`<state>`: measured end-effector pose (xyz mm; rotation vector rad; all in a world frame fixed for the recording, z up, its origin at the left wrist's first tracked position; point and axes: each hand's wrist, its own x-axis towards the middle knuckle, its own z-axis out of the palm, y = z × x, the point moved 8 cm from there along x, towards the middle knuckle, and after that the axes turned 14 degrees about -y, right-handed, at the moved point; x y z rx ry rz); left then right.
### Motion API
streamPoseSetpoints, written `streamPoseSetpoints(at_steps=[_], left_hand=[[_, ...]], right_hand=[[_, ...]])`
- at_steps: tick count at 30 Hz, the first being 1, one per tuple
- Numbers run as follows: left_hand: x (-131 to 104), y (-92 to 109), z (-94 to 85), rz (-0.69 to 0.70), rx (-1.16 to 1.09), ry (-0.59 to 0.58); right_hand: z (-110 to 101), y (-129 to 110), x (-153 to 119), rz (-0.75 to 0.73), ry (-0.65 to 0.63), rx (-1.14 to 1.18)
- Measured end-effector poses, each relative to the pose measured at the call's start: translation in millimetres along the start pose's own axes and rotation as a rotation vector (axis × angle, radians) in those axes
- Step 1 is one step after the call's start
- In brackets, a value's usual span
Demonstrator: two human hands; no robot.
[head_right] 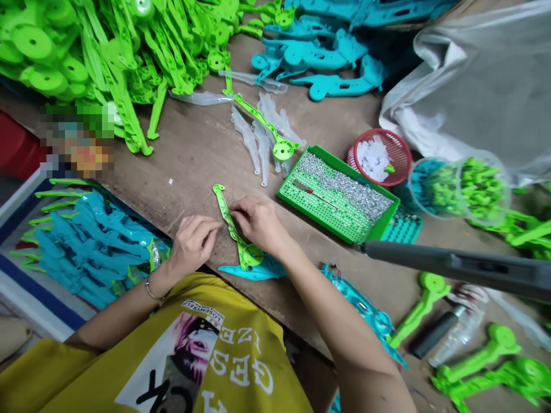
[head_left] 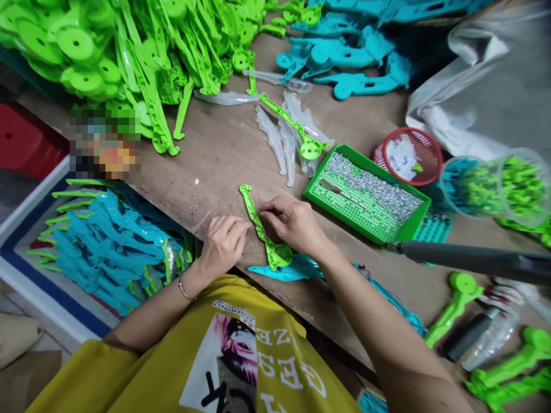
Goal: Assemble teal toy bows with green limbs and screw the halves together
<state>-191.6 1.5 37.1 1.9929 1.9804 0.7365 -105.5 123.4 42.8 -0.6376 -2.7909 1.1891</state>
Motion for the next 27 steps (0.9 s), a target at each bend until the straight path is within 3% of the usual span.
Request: streamPoseSetpoints(at_steps=[10,21,27], left_hand=[[0,5,15.5,0.117,0.158,-0.088],[0,9,29.0,0.189,0.216,-0.216],[-3,3,16.0,0.194,-0.002,-0.061]], right_hand=[[-2,-7,8,-0.011,-0.009,-0.047],[5,-12,19,-0.044,-0.111,-0.060],[1,-10,22,-0.027,-0.113,-0.022]])
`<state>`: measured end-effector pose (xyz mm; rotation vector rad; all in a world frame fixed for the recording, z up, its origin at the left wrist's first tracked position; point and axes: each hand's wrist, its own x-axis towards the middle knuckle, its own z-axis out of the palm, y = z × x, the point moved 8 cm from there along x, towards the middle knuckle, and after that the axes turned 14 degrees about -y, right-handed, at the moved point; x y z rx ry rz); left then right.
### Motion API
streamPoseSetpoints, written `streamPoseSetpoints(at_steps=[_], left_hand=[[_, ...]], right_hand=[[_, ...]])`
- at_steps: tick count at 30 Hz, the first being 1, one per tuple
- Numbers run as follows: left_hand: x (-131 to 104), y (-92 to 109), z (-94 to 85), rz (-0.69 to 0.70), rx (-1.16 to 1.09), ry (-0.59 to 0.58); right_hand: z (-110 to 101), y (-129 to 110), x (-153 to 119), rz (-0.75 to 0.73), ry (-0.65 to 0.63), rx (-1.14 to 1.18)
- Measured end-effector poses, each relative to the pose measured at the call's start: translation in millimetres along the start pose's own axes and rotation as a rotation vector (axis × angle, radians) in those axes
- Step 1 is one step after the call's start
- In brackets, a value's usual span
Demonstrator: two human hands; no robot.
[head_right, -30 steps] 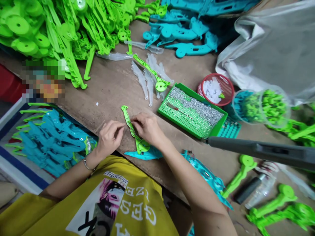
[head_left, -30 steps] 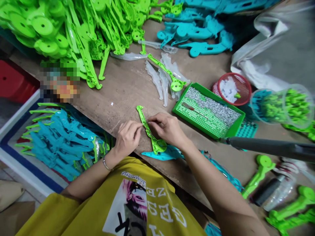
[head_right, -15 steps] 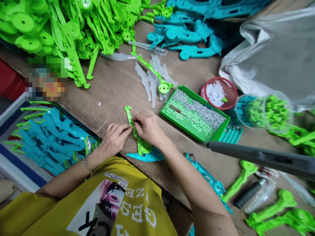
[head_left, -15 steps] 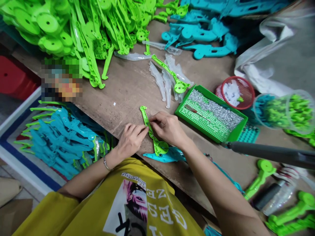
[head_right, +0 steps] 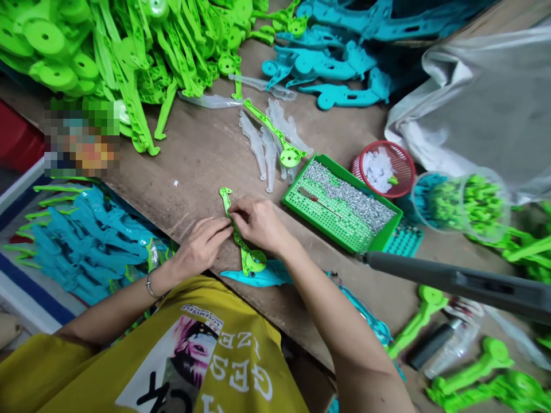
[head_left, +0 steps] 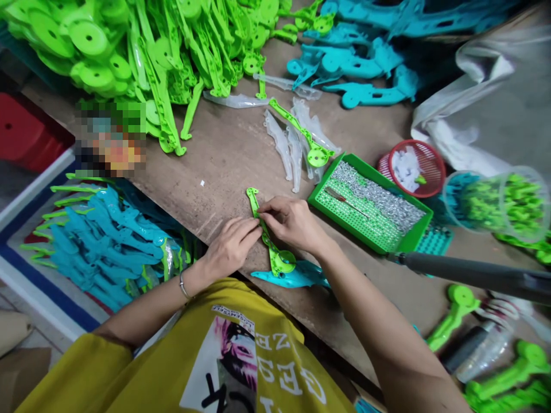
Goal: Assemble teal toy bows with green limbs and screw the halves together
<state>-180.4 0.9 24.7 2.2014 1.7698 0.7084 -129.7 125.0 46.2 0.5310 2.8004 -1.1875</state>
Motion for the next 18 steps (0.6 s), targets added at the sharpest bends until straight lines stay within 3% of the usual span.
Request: streamPoseSetpoints(at_steps=[4,10,18], left_hand=[[-4,-9,-7.0,-0.103,-0.050,0.052],[1,2,3.3,-0.022,0.081,-0.087],[4,3,6.0,-0.007,0.104,-0.108]], right_hand=[[0,3,0,0.008,0.006,0.002],[0,5,0,0.003,0.020,0.047],[6,0,5,-0.065,-0.021,0.010]])
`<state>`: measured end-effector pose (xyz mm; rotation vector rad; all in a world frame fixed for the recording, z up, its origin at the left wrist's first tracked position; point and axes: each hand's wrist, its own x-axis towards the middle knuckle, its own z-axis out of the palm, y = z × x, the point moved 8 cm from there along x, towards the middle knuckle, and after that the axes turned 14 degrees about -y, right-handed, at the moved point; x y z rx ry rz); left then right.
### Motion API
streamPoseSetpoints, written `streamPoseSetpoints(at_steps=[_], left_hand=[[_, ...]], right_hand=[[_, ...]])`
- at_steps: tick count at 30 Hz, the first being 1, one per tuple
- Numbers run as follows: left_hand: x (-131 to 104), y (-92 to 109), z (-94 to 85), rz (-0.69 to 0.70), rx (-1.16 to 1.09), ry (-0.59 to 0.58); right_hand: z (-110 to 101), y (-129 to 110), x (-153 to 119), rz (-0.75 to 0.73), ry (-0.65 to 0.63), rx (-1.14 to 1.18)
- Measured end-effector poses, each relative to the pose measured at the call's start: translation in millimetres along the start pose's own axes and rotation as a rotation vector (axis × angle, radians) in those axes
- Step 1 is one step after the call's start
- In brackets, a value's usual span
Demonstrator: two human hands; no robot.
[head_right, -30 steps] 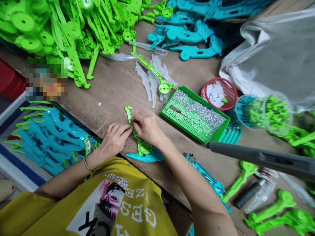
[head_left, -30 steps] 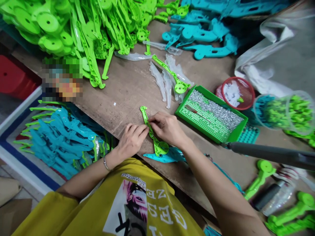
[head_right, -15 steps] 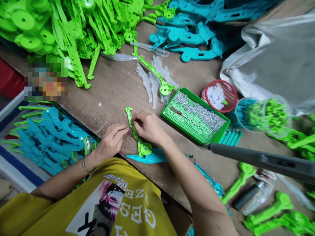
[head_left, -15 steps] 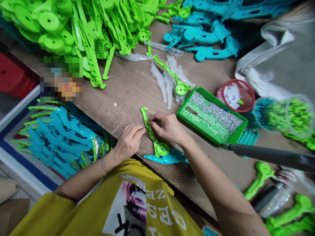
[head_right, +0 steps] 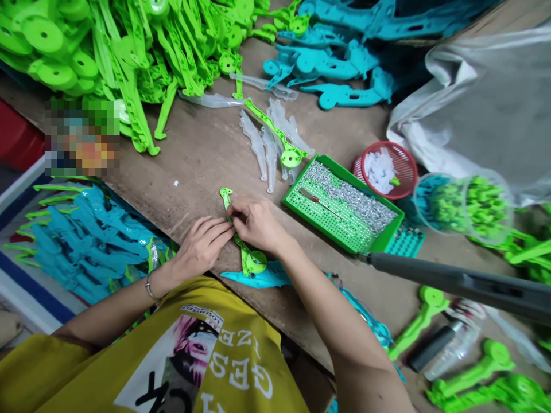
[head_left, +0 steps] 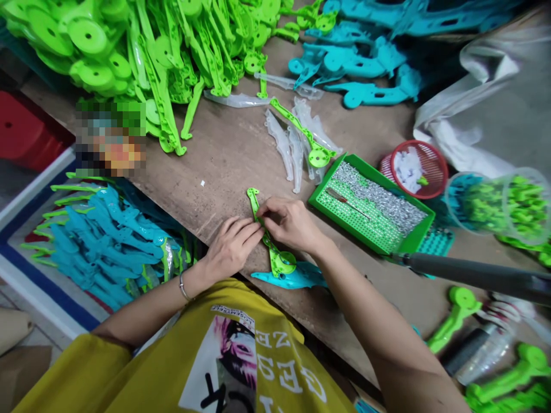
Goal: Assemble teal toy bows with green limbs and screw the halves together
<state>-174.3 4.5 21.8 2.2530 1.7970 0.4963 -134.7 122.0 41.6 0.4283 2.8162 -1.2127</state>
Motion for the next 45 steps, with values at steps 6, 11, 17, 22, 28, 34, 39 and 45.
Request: streamPoseSetpoints(at_steps=[6,11,17,22,28,34,39,45], left_hand=[[1,1,1.7,0.046,-0.052,0.067],[3,2,2.3,0.058,-0.040,0.042],[7,4,1.7,0.054,-0.006,-0.011],[8,4,3.8,0.051,0.020,-0.016],[10,5,4.3,0.051,0.016,-0.050],[11,4,6.8,0.050,0.031,-0.065],[9,2,10.7,0.037,0.020,-0.077],[8,2,11.4,0.049,0.019,-0.069]], right_hand=[[1,3,2,0.000,0.057,-0.019],[-1,12,3,0.022,0.095,0.076],[3,24,3,0.133,0.164,0.098],[1,15,-1,0.119,0.160,0.040],[-2,16,-4,0.128,0.202,0.131],[1,18,-1,0.220,0.220,0.130],[1,14,-1,0.303,0.241,0.047],[4,14,4,0.311,0.242,0.017]])
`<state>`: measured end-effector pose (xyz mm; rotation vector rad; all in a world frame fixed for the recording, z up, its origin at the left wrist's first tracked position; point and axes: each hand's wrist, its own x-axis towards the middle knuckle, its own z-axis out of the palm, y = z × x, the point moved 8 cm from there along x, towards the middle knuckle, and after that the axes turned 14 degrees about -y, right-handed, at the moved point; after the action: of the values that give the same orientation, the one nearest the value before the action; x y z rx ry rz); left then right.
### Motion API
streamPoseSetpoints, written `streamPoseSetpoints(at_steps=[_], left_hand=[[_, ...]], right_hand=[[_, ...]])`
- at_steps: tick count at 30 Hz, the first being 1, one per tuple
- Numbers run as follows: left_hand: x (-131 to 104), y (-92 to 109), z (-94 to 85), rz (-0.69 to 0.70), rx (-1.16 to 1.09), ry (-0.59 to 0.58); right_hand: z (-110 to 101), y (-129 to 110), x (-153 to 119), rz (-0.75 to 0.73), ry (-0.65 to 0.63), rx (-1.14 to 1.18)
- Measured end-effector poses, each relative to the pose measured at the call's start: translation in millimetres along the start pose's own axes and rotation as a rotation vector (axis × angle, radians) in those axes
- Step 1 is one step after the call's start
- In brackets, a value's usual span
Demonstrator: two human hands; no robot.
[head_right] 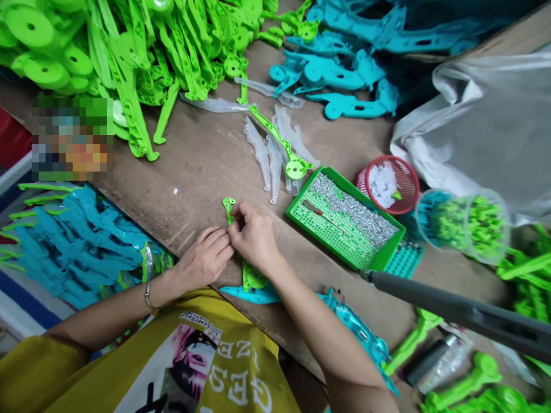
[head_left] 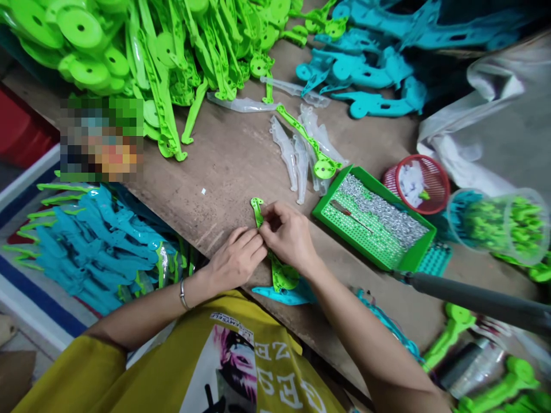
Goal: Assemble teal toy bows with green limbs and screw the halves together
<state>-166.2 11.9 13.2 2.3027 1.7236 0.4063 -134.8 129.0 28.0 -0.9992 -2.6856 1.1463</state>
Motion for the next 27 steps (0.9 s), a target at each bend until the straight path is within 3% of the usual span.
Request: streamPoseSetpoints(at_steps=[10,19,27], left_hand=[[-1,-2,-4.1,0.005,-0.011,-0.020],[-1,-3,-2.2,0.011,-0.043,-0.024],[-1,-4,-1.1,0.006,-0.056,-0.015]], right_hand=[[-4,-11,-5,-0.099,-0.202,-0.043],[-1,-15,-10,-0.192,-0.186,-0.197],[11,-19,-9,-0.325,-0.270,-0.368]])
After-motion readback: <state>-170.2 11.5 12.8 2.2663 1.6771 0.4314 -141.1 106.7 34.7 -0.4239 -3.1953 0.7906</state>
